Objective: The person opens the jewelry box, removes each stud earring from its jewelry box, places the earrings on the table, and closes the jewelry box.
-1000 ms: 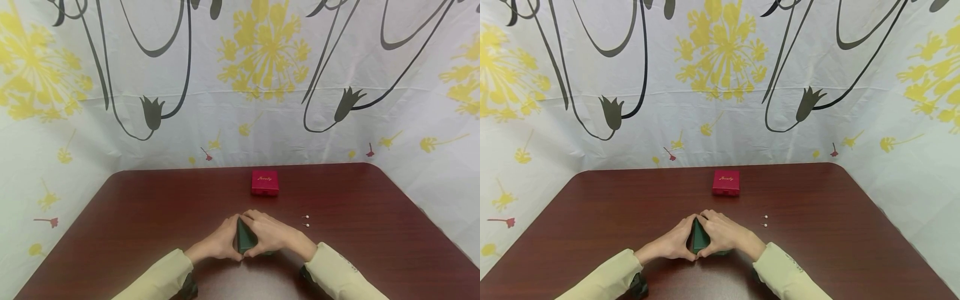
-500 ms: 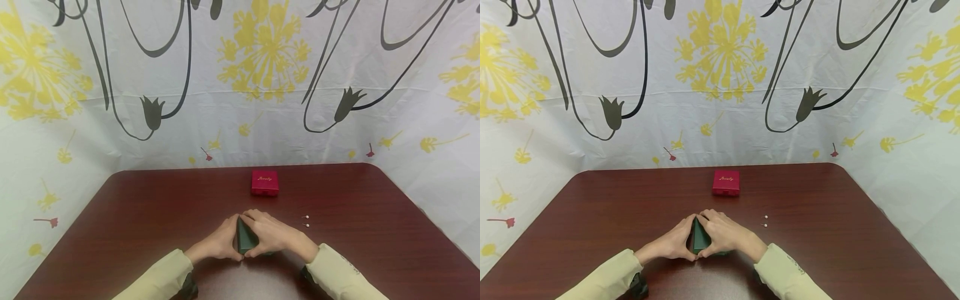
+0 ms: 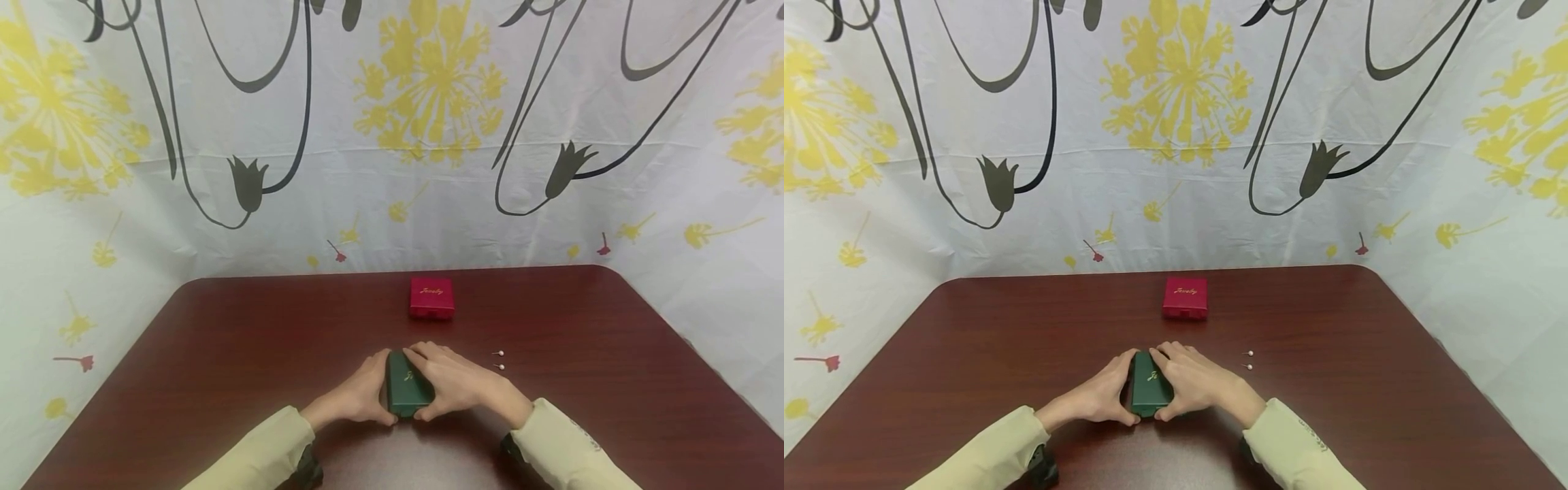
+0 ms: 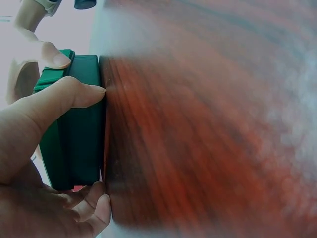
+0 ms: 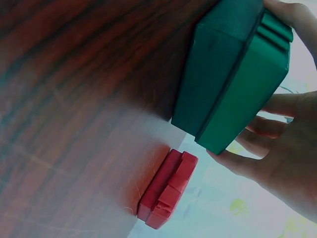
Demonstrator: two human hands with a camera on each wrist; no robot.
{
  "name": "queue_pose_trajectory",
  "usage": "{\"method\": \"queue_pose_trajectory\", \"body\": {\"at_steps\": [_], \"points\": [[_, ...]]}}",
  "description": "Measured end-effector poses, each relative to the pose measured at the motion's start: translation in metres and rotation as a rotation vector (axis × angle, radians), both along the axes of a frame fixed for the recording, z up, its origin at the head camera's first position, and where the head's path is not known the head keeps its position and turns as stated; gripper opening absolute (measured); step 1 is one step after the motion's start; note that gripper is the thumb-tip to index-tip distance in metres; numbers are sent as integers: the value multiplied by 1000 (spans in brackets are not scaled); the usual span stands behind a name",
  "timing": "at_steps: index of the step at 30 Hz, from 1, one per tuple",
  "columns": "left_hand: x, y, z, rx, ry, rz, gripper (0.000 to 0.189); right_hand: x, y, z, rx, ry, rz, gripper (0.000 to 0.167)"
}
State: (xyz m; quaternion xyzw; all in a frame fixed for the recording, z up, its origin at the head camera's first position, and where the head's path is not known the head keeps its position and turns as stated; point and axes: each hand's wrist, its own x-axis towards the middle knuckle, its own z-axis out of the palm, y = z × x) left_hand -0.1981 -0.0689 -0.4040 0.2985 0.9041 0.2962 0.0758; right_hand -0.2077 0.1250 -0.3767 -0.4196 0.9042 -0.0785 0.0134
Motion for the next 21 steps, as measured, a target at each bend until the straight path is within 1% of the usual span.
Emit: {"method": "queue_pose_trajectory", "body": {"at_steps": [6, 14, 21], "points": [[1, 1, 0, 5, -26, 11, 89, 1, 4, 2, -7, -47, -23, 91], [0, 1, -2, 8, -34, 24, 93, 2, 22, 2, -5, -65, -72, 95], [-1, 0, -3, 14, -37, 25, 96, 1, 31, 0, -23, -79, -69, 94]]}}
